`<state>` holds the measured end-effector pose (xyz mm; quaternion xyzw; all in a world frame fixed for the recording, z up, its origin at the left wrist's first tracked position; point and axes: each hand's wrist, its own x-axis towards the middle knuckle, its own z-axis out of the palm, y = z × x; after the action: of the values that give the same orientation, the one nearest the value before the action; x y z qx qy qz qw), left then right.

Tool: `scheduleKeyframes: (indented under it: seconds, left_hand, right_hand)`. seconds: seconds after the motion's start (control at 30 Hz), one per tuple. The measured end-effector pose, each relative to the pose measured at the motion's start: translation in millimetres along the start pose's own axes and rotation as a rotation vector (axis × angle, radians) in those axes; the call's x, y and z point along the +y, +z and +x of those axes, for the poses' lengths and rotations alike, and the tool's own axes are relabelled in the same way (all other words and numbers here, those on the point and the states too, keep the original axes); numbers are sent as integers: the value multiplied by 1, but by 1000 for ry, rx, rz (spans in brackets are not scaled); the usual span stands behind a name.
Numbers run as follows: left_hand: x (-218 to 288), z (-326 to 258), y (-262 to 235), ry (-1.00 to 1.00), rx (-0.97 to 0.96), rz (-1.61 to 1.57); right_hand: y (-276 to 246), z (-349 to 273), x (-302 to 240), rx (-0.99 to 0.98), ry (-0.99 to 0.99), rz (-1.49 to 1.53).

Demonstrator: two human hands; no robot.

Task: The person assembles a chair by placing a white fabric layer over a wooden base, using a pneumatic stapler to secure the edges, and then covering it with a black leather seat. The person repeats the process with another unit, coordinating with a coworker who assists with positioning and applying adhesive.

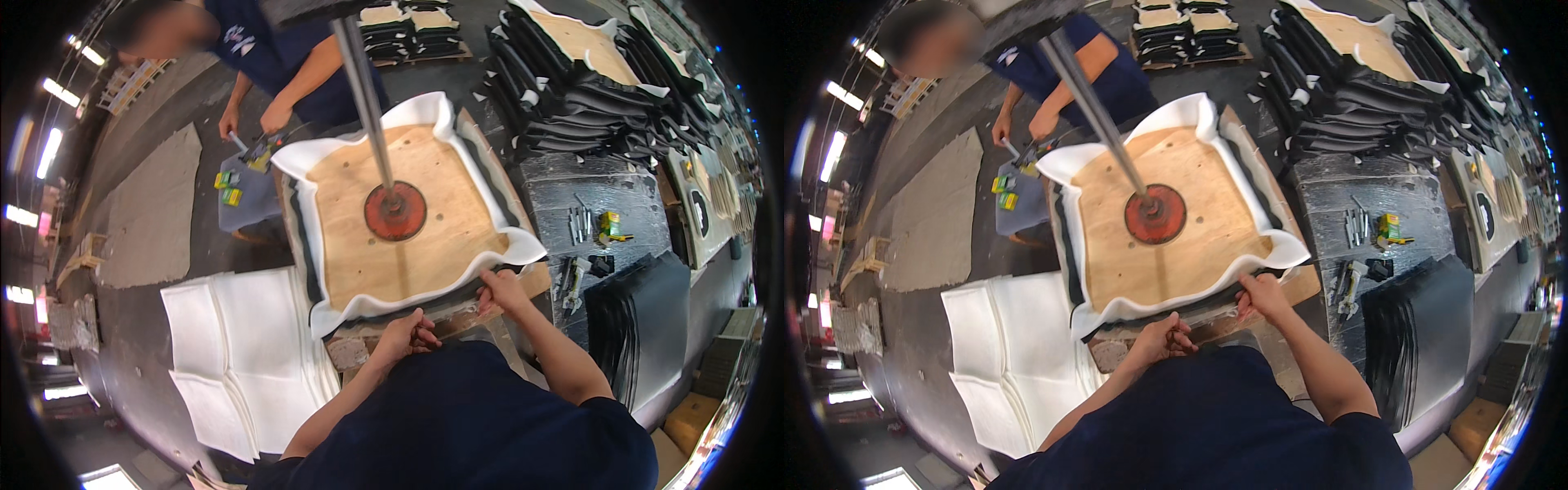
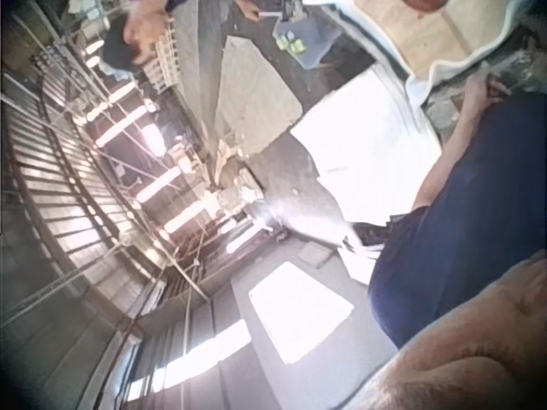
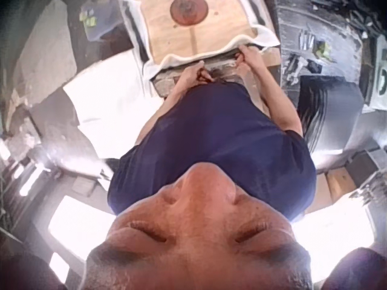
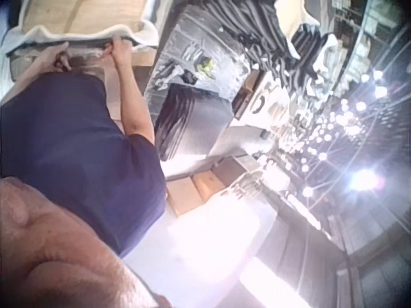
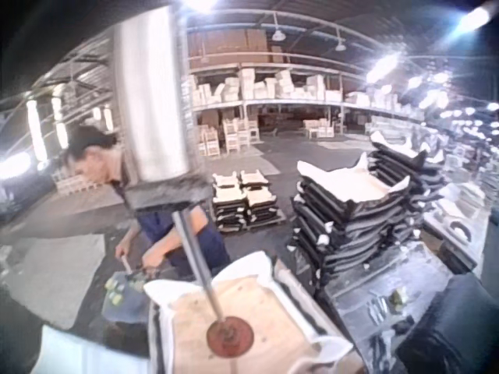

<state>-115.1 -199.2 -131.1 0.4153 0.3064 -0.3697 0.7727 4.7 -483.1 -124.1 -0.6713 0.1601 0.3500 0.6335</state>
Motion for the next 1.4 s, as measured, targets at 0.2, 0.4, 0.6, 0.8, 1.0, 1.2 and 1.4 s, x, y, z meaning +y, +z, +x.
scheduleKeyframes:
  seconds: [0.2, 0.4, 0.6, 0.8, 1.0, 1.2, 1.4]
  left_hand:
    - [-16, -57, -48, 78, 84, -231]
    - [-27, -66, -59, 173, 190, -356]
    - [-6, -53, -62, 121, 245, -358]
    - [19, -32, -77, -147, 187, -370]
    - [32, -15, -74, -280, 242, -274]
    - [47, -18, -64, -269, 376, -251]
    - [15, -30, -56, 253, 366, -229]
  right_hand:
    - [23, -21, 13, 137, -28, 17]
    - [127, -57, 9, 4, -968, -857]
    - [169, -10, -5, -209, -1147, -1363]
    - [176, 23, -15, -348, -1160, -1549]
    - [178, 42, -31, -561, -901, -1705]
    - [195, 47, -51, -754, -842, -1796]
    - [175, 72, -42, -914, -1226, -1580]
